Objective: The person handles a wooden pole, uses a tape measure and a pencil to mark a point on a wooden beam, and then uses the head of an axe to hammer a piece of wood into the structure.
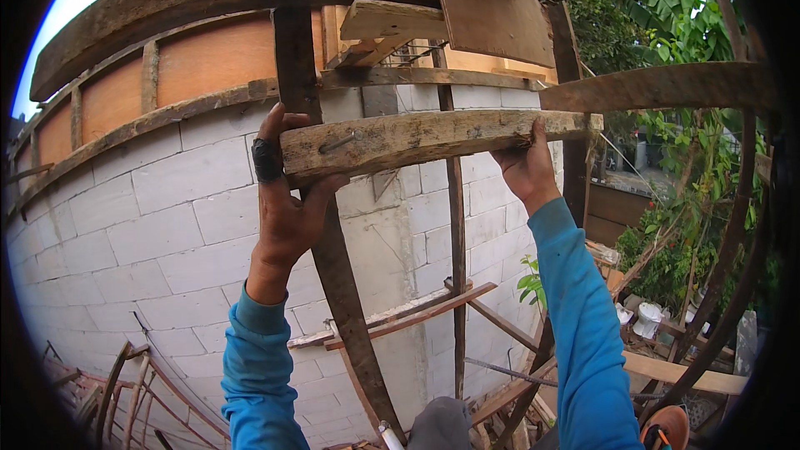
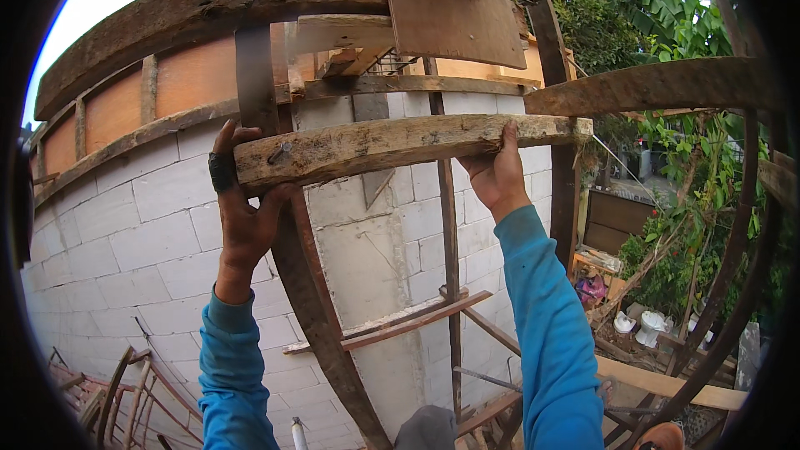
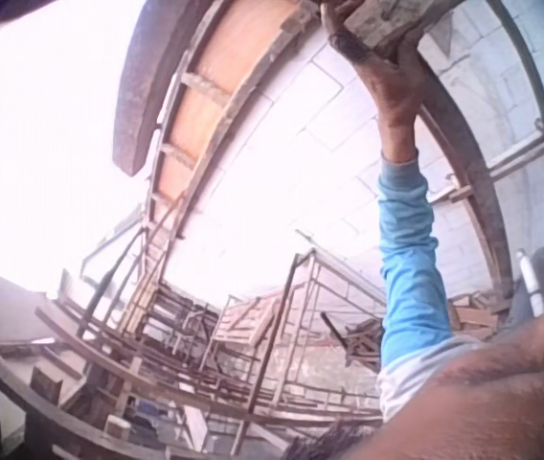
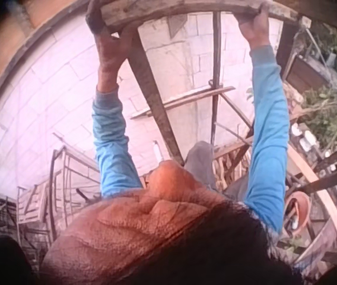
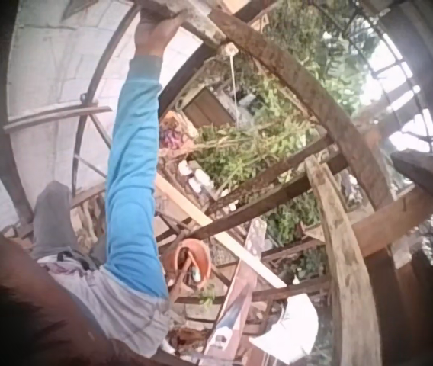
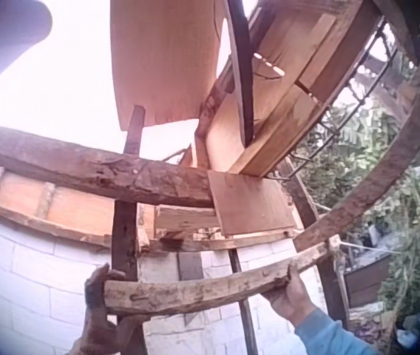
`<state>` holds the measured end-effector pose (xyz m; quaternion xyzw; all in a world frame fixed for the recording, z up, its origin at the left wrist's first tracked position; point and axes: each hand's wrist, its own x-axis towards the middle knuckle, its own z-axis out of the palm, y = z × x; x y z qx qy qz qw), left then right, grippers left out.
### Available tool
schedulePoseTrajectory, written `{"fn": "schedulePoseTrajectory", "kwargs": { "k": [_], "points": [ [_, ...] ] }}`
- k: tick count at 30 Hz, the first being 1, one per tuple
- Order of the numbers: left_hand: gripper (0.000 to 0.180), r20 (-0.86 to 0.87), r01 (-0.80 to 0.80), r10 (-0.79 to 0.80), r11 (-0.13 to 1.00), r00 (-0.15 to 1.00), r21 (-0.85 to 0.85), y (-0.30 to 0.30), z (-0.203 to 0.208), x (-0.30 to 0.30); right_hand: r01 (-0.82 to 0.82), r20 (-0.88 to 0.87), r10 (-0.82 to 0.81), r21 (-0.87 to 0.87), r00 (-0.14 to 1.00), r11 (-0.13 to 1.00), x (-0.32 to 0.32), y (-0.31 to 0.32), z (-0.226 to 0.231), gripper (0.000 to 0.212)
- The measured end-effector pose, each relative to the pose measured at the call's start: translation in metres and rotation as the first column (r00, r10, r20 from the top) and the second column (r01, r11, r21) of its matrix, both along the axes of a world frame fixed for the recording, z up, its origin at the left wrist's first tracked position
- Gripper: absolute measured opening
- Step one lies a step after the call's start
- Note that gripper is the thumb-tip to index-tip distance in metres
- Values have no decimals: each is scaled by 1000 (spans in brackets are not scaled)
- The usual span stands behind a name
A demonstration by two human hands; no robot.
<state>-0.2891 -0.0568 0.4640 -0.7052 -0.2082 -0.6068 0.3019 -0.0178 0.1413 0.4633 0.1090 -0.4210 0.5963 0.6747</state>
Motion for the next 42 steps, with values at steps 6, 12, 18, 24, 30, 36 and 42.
{"fn": "schedulePoseTrajectory", "kwargs": {
  "k": [6,12,18,24,30,36,42],
  "points": [
    [95,86,59,-56,998,995,-34,-2,-7,10,-7,24,7,-20,1000,1000,2,2,-7,61],
    [97,50,-150,147,986,988,68,3,-42,-7,-5,52,9,-65,999,998,0,-3,-26,64],
    [101,127,-119,106,988,986,101,3,-50,-5,-29,28,30,-43,999,999,-2,-4,-37,65],
    [102,99,-140,128,981,987,134,0,-50,-7,-24,12,25,-35,1000,999,0,-2,-39,66],
    [108,135,-16,-2,991,991,130,11,-51,-4,-10,9,10,-41,1000,999,1,3,-26,64],
    [107,131,34,-52,991,990,132,16,-51,-4,-24,17,24,-14,1000,1000,4,11,-20,63],
    [101,136,-9,-8,992,991,123,10,-43,-8,-71,-5,70,-59,998,996,3,8,-23,60]
  ]
}}
